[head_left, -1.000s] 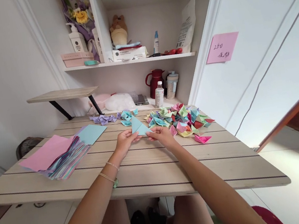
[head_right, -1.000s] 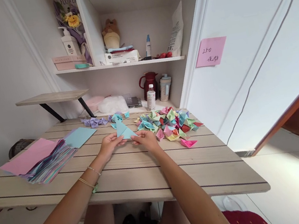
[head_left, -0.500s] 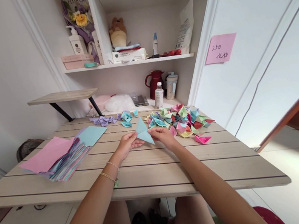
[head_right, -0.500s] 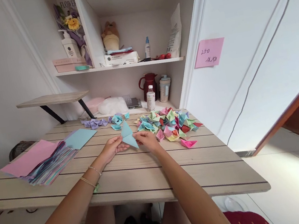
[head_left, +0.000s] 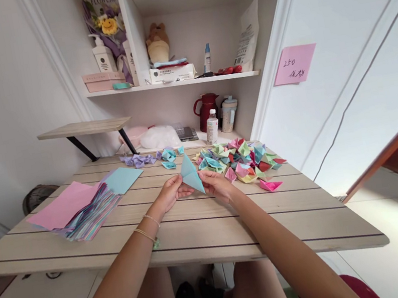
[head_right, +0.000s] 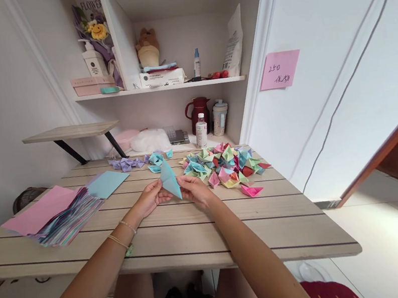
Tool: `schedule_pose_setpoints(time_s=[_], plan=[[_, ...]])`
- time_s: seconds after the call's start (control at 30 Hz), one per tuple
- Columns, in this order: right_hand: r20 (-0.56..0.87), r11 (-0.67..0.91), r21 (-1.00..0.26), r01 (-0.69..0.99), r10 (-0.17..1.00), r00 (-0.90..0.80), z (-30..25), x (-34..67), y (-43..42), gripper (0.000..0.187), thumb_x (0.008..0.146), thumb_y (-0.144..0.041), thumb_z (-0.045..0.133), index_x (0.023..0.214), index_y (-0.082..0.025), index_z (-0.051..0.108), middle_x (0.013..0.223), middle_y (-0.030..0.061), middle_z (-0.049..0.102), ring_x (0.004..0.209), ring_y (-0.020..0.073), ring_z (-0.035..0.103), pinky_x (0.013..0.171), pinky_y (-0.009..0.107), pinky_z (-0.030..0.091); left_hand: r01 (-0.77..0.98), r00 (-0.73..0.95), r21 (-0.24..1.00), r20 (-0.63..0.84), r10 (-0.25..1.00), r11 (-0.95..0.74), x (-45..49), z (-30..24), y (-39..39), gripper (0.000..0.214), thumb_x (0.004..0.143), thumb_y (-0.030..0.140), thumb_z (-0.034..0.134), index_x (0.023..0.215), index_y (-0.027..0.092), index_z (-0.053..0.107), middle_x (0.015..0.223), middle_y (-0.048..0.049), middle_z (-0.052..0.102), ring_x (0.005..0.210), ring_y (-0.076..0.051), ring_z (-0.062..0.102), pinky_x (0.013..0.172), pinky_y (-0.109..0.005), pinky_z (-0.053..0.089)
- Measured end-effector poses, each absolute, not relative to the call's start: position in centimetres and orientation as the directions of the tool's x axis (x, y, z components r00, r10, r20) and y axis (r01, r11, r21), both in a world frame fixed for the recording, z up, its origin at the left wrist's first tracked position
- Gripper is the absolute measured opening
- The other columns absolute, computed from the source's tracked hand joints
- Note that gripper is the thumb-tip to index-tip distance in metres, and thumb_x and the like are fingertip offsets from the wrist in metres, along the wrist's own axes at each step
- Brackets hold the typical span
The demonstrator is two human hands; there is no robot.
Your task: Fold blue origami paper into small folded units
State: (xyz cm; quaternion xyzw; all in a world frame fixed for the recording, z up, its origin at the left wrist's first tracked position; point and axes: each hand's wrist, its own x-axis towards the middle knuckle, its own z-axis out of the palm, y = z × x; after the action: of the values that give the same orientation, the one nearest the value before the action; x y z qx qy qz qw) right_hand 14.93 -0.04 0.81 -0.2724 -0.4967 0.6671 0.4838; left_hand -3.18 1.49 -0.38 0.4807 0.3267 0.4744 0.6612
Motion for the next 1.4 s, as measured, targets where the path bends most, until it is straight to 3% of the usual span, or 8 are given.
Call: schedule_pose_setpoints(time_s=[0.23, 0.5, 0.7, 0.87, 0.97, 1.1, 1.27, 1.4], plan=[[0.161, 0.135, -0.964, -0.229, 0.982, -0.101, 1.1, 14.7, 0.4, 0.029, 0.06, -0.044, 0.07, 0.07, -0.017, 0.067, 0.071, 0.0013, 0.065, 0.064, 0.0134, 0.057, 0.065, 0.028, 0.046, -0.283, 0.34, 0.956, 0.025, 0.94, 0.077, -3.3, -0.4, 1.6, 0.028, 0.077, 0.037, 0.06, 0.091, 0.012, 0.056, 0.075, -0.0068, 0.067, 0.067, -0.018, 0.068, 0.063, -0.026, 0.055], [0.169, 0.11, -0.944, -0.311, 0.971, -0.17, 1.1, 14.5, 0.2, 0.028, 0.061, -0.042, 0.071, 0.074, -0.018, 0.064, 0.066, -0.0015, 0.061, 0.058, 0.0098, 0.053, 0.056, 0.023, 0.043, -0.354, 0.323, 0.93, 0.025, 0.946, 0.096, -3.3, -0.4, 1.6, 0.022, 0.079, 0.033, 0.059, 0.087, 0.013, 0.057, 0.071, -0.0051, 0.066, 0.065, -0.014, 0.067, 0.062, -0.021, 0.054], [0.233, 0.192, -0.94, -0.281, 0.965, -0.119, 1.4, 14.4, -0.1, 0.033, 0.065, -0.036, 0.067, 0.093, -0.022, 0.055, 0.057, -0.0058, 0.055, 0.053, 0.0096, 0.052, 0.058, 0.025, 0.047, -0.382, 0.316, 0.918, 0.023, 0.949, 0.105, -3.3, -0.1, 1.4, 0.023, 0.079, 0.034, 0.058, 0.084, 0.012, 0.057, 0.074, -0.0056, 0.067, 0.065, -0.014, 0.067, 0.062, -0.022, 0.054], [0.371, 0.367, -0.929, -0.059, 0.916, -0.155, 1.5, 15.3, 0.2, 0.052, 0.065, -0.025, 0.063, 0.115, -0.025, 0.049, 0.088, 0.0017, 0.062, 0.061, 0.0109, 0.057, 0.062, 0.028, 0.05, -0.338, 0.336, 0.934, 0.004, 0.942, 0.116, -3.2, 0.0, 1.3, 0.028, 0.079, 0.038, 0.058, 0.086, 0.012, 0.057, 0.075, -0.0071, 0.067, 0.063, -0.015, 0.067, 0.063, -0.025, 0.055], [0.453, 0.498, -0.851, 0.169, 0.857, -0.244, 1.6, 15.8, 0.5, 0.039, 0.065, -0.025, 0.064, 0.103, -0.022, 0.059, 0.096, 0.0038, 0.062, 0.068, 0.0129, 0.058, 0.063, 0.027, 0.049, -0.254, 0.36, 0.958, -0.032, 0.932, 0.131, -3.1, -0.2, 1.3, 0.032, 0.079, 0.041, 0.056, 0.087, 0.011, 0.058, 0.072, -0.0085, 0.068, 0.061, -0.016, 0.066, 0.062, -0.027, 0.055], [0.511, 0.612, -0.708, 0.352, 0.788, -0.342, 1.7, 15.8, 0.4, 0.017, 0.07, -0.025, 0.061, 0.085, -0.018, 0.065, 0.079, 0.0024, 0.065, 0.068, 0.0152, 0.057, 0.059, 0.025, 0.045, -0.185, 0.398, 0.969, -0.081, 0.914, 0.167, -3.0, -0.5, 1.3, 0.033, 0.079, 0.041, 0.057, 0.085, 0.01, 0.061, 0.067, -0.0087, 0.068, 0.06, -0.015, 0.065, 0.064, -0.028, 0.054], [0.613, 0.696, -0.52, 0.495, 0.708, -0.351, 1.3, 15.3, -0.1, 0.015, 0.072, -0.016, 0.057, 0.082, -0.02, 0.067, 0.081, 0.0032, 0.067, 0.073, 0.0169, 0.059, 0.065, 0.026, 0.045, -0.173, 0.492, 0.959, -0.112, 0.863, 0.223, -2.9, -0.5, 0.9, 0.03, 0.078, 0.038, 0.06, 0.087, 0.009, 0.063, 0.073, -0.01, 0.069, 0.065, -0.015, 0.066, 0.069, -0.027, 0.052], [0.631, 0.705, -0.418, 0.573, 0.679, -0.375, 0.9, 15.1, -0.3, 0.029, 0.068, -0.006, 0.054, 0.087, -0.023, 0.067, 0.086, 0.0028, 0.068, 0.083, 0.0183, 0.06, 0.073, 0.027, 0.045, -0.249, 0.536, 0.927, -0.11, 0.837, 0.281, -2.8, -0.4, 0.7, 0.028, 0.079, 0.033, 0.059, 0.094, 0.009, 0.062, 0.08, -0.01, 0.069, 0.069, -0.014, 0.065, 0.07, -0.026, 0.052]])
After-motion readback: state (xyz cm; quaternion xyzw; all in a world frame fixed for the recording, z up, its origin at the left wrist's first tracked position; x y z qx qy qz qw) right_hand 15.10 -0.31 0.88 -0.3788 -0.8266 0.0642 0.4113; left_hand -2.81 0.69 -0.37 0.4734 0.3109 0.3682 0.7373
